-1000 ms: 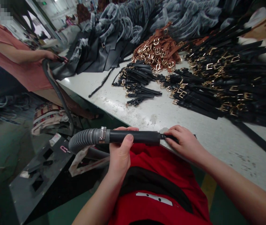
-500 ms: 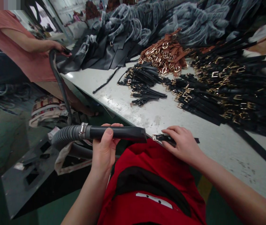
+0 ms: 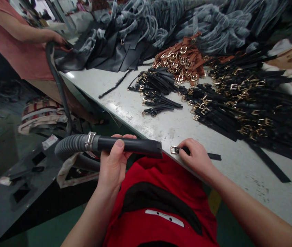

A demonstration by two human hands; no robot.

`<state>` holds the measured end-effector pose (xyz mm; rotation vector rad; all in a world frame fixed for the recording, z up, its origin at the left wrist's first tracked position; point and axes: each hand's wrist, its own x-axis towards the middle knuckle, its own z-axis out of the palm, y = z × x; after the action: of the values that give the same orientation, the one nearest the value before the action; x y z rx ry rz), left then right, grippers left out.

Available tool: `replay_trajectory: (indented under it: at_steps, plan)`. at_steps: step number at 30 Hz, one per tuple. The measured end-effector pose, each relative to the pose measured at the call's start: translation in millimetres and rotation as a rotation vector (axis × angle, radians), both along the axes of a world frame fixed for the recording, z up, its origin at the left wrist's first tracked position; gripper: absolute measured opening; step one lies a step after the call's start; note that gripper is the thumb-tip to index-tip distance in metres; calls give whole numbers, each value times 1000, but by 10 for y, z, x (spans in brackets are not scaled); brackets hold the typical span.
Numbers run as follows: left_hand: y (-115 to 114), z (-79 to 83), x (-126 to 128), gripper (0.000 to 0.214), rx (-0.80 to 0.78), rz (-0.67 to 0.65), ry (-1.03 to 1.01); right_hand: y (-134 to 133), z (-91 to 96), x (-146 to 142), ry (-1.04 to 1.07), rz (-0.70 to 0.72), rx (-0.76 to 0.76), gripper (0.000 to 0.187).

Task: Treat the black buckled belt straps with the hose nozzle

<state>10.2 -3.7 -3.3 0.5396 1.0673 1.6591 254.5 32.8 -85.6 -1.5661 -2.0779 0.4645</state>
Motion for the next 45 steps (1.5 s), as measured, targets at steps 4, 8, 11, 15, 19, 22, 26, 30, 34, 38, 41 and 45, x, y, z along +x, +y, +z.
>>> replay_trajectory:
  at_steps: [4,8,11,15,19,22,26,30,34,38,41,45]
  plan:
    - [-6,1,11,31,12,-14,-21,8,6,-12,-35,-23,-21,18]
    - [-25,-6,4,30,9,-11,-16,-16,12,-1,-49,-2,-1,14]
    - [-41,-4,-2,30,7,-13,-5,-35,9,26,-38,37,27,12]
    - [-61,10,0,32,5,-11,0,-31,9,60,-81,92,35,11]
    - [-80,20,3,33,-2,-6,0,-32,83,35,-218,122,17,11]
    - [-97,21,3,33,2,-3,-3,-26,187,-22,-366,131,-6,13]
    - [-119,21,3,34,0,-6,-8,53,264,-51,-412,123,-72,10]
    - [-132,11,-4,35,-12,4,-14,134,185,27,-263,98,-175,8]
    - [-131,-11,-13,33,-7,-7,-33,121,81,83,-115,111,-134,10]
    - [-121,-31,-8,32,-6,-23,-40,108,71,33,-157,126,-125,22]
    - [-124,-37,-8,31,-8,-36,-48,97,83,55,-165,160,-113,30]
    - [-124,-39,-14,32,-27,-44,-45,-24,80,306,-133,42,51,49]
